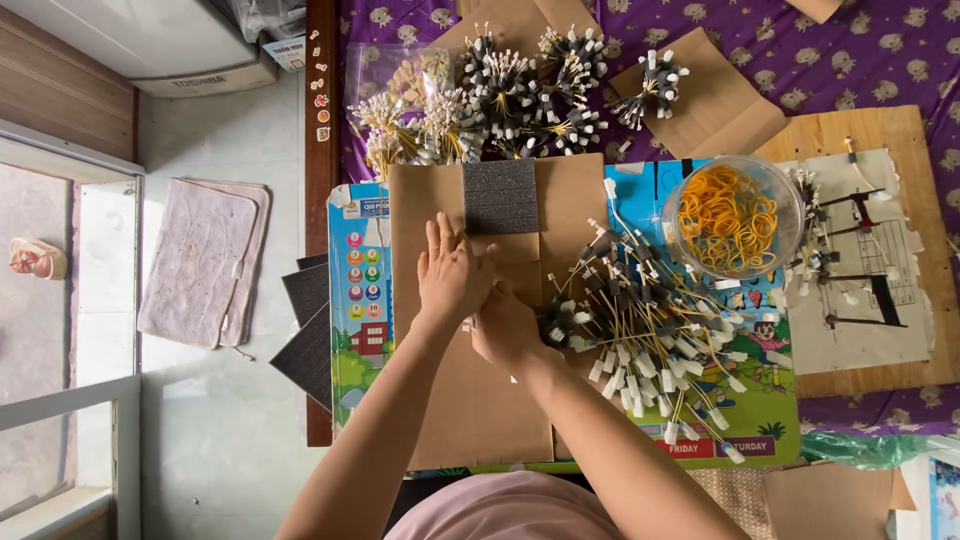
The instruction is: The person repeatedly picks up small electronic components with wires and black foam pieces from a pile on a table. They slide the foam onto the wires and place the assembled items into a cardboard box. The task continues with the person handling the components and foam pieces by hand.
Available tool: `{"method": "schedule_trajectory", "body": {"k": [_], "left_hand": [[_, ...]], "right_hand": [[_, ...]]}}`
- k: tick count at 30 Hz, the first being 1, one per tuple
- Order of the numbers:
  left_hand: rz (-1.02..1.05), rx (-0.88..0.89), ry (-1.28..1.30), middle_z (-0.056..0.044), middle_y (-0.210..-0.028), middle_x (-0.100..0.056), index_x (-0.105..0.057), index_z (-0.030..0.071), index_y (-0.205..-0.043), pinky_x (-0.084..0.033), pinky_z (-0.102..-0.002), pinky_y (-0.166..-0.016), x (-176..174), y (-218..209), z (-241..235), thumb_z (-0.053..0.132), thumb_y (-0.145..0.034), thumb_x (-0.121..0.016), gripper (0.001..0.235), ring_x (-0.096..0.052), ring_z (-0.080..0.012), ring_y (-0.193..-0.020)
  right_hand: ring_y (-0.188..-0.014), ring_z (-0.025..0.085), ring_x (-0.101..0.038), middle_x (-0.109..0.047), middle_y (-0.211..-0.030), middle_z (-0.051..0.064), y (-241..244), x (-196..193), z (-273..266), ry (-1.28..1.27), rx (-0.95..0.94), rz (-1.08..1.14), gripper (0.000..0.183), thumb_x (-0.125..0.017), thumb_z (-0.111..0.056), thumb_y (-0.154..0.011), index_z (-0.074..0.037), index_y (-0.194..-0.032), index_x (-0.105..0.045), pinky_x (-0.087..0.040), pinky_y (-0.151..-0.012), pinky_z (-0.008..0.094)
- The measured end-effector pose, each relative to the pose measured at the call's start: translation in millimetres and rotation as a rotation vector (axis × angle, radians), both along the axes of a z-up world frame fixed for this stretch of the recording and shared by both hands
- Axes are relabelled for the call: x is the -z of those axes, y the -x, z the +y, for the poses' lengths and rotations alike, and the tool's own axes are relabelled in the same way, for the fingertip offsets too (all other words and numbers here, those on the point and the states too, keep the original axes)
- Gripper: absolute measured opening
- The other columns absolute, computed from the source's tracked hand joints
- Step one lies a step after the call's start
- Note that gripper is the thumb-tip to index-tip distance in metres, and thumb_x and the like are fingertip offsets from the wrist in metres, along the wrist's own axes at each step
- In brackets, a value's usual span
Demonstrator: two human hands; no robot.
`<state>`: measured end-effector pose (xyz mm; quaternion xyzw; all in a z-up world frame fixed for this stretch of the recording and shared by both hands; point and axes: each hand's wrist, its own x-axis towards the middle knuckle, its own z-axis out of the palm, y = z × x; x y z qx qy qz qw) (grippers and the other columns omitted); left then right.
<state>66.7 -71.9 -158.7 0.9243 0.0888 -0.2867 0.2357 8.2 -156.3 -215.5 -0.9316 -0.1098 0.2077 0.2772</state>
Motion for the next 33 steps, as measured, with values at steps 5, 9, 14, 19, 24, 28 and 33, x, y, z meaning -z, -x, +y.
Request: {"method": "schedule_trajectory", "body": {"k": [5, 9, 14, 19, 24, 28, 33], "left_hand": [[-0.010, -0.232, 0.303, -0.013, -0.163, -0.011, -0.055, 0.011, -0.135, -0.021, -0.052, -0.118, 25.1, -18.4, -4.1, 0.058, -0.090, -0.049, 0.066, -0.006, -0.0338, -0.150], [-0.026, -0.459, 0.631, -0.006, -0.125, -0.067, -0.069, 0.028, -0.122, -0.032, -0.049, -0.112, 6.3, -27.6, -14.6, 0.053, -0.085, -0.061, 0.045, -0.042, -0.0332, -0.137], [-0.154, -0.099, 0.079, -0.019, -0.161, -0.011, -0.047, 0.009, -0.142, -0.026, -0.060, -0.113, 31.8, -10.6, 9.9, 0.042, -0.087, -0.056, 0.065, -0.008, -0.0416, -0.147], [-0.061, -0.011, -0.005, -0.017, -0.163, -0.004, -0.039, 0.000, -0.145, -0.016, -0.059, -0.117, 30.8, -5.9, -13.9, 0.037, -0.083, -0.058, 0.075, 0.001, -0.0358, -0.150], [-0.114, -0.347, 0.774, -0.022, -0.161, -0.009, -0.063, 0.012, -0.130, -0.016, -0.060, -0.113, 28.4, -26.7, -28.5, 0.036, -0.088, -0.061, 0.049, 0.002, -0.0418, -0.147], [-0.325, -0.131, 0.443, -0.029, -0.154, -0.019, -0.062, 0.007, -0.125, -0.027, -0.057, -0.113, 35.3, -27.8, 8.4, 0.036, -0.087, -0.059, 0.048, -0.011, -0.0468, -0.144], [-0.072, 0.011, -0.060, -0.017, -0.163, -0.002, -0.035, 0.005, -0.149, -0.016, -0.058, -0.117, 25.3, -3.6, -6.0, 0.041, -0.086, -0.058, 0.076, 0.002, -0.0349, -0.150]], "right_hand": [[-0.105, 0.033, -0.059, -0.061, -0.100, 0.016, -13.8, -22.6, -1.5, 0.088, -0.154, 0.054, 0.026, -0.066, -0.007, -0.075, 0.002, -0.100, -0.067, -0.058, -0.077, 0.044], [-0.107, 0.033, -0.059, -0.061, -0.104, 0.016, -17.2, -28.6, -0.9, 0.062, -0.127, 0.035, 0.025, -0.057, -0.006, -0.079, 0.002, -0.102, -0.064, -0.052, -0.092, 0.041], [-0.102, 0.034, -0.060, -0.063, -0.101, 0.016, -13.9, -18.1, -2.3, 0.032, -0.158, -0.027, 0.025, -0.058, -0.004, -0.073, -0.002, -0.097, -0.065, -0.055, -0.080, 0.040], [-0.103, 0.040, -0.058, -0.058, -0.103, 0.022, -14.4, -33.4, 0.1, -0.014, 0.010, 0.103, 0.029, -0.058, -0.006, -0.074, 0.006, -0.101, -0.064, -0.056, -0.078, 0.049], [-0.100, 0.035, -0.060, -0.064, -0.104, 0.014, -14.1, 4.6, -0.7, 0.036, -0.142, -0.022, 0.026, -0.055, -0.005, -0.073, -0.005, -0.096, -0.067, -0.053, -0.085, 0.043], [-0.105, 0.036, -0.058, -0.061, -0.111, 0.015, -11.9, -11.6, -5.2, -0.024, -0.091, 0.045, 0.026, -0.057, -0.006, -0.073, -0.002, -0.098, -0.063, -0.054, -0.085, 0.045], [-0.101, 0.042, -0.059, -0.064, -0.102, 0.022, -13.9, -41.2, -2.2, 0.004, -0.154, -0.079, 0.022, -0.057, -0.002, -0.074, 0.001, -0.092, -0.068, -0.057, -0.075, 0.044]]}}
